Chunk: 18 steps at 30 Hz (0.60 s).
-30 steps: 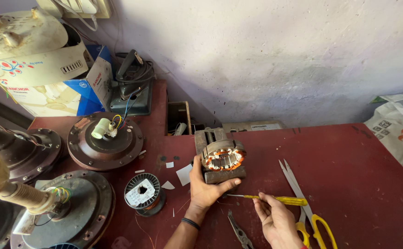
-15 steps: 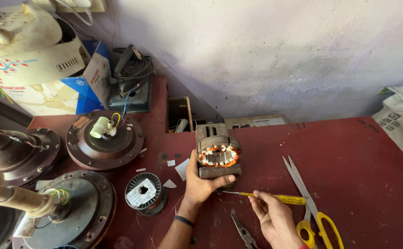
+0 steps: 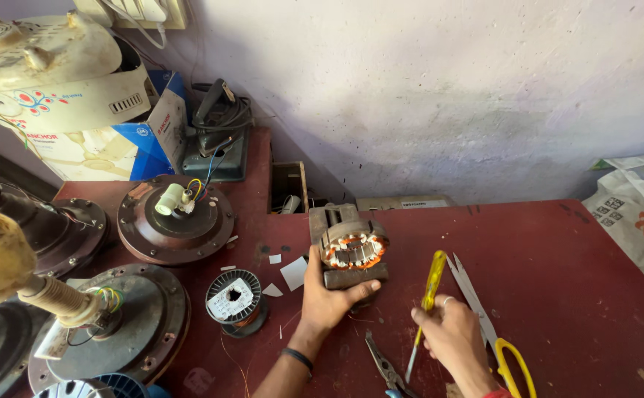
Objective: The person repairs an electrical motor stator by inserting white insulating paper into the copper windings and adjusting them with a screwdriver and pliers. The person secures the stator in a bench vise and manipulates the windings to ensure proper alignment.
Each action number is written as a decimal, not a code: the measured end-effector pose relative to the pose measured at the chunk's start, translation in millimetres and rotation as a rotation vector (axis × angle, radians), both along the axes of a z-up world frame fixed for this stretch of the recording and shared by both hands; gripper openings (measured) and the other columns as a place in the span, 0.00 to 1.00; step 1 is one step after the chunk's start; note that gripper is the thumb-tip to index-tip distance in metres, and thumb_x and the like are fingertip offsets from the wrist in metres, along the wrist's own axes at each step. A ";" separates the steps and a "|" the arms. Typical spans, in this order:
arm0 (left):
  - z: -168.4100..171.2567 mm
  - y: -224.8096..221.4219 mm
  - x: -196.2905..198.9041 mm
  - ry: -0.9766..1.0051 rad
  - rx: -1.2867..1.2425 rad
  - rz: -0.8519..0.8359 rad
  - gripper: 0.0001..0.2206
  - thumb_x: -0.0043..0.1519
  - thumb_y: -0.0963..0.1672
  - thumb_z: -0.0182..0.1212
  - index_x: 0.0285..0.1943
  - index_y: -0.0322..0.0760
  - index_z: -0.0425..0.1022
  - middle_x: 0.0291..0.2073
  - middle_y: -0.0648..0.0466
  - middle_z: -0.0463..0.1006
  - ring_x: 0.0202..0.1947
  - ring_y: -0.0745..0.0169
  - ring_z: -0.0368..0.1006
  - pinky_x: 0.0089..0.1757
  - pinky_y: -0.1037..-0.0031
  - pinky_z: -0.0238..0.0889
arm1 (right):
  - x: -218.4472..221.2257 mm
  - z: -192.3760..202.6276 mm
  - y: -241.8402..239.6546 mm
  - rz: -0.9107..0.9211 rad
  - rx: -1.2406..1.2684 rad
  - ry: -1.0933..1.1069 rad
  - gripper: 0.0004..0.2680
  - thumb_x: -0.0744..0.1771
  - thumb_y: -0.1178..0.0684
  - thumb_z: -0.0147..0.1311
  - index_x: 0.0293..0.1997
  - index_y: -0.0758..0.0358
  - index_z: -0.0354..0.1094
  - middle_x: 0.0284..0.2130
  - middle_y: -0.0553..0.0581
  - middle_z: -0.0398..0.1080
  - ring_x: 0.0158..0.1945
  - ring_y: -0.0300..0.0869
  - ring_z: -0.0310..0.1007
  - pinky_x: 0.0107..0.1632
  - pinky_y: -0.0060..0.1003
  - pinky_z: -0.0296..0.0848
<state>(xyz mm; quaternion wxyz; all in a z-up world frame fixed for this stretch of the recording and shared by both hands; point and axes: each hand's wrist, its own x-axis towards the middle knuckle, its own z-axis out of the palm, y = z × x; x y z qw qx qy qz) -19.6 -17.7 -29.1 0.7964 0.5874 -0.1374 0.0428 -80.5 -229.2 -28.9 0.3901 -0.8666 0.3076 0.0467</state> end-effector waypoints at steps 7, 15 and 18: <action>-12.2 8.0 -22.9 -0.112 0.284 0.193 0.43 0.48 0.45 0.80 0.71 0.30 0.55 0.60 0.43 0.75 0.61 0.53 0.72 0.58 0.65 0.67 | -20.8 12.6 4.0 0.208 -0.386 0.116 0.17 0.64 0.43 0.64 0.55 0.58 0.74 0.24 0.54 0.80 0.28 0.40 0.80 0.36 0.37 0.76; -23.9 9.5 -25.1 -0.181 0.347 0.292 0.43 0.50 0.46 0.79 0.71 0.25 0.57 0.60 0.40 0.75 0.62 0.51 0.72 0.60 0.66 0.65 | -81.6 34.6 39.4 0.618 -0.265 0.111 0.24 0.57 0.45 0.72 0.57 0.56 0.71 0.33 0.55 0.78 0.36 0.42 0.81 0.41 0.38 0.77; -23.3 6.6 -25.6 -0.186 0.366 0.303 0.42 0.49 0.47 0.79 0.70 0.25 0.58 0.58 0.40 0.76 0.60 0.51 0.74 0.59 0.66 0.66 | -88.8 32.7 52.0 0.584 -0.295 -0.013 0.23 0.57 0.47 0.72 0.54 0.60 0.71 0.33 0.58 0.77 0.36 0.46 0.78 0.40 0.39 0.75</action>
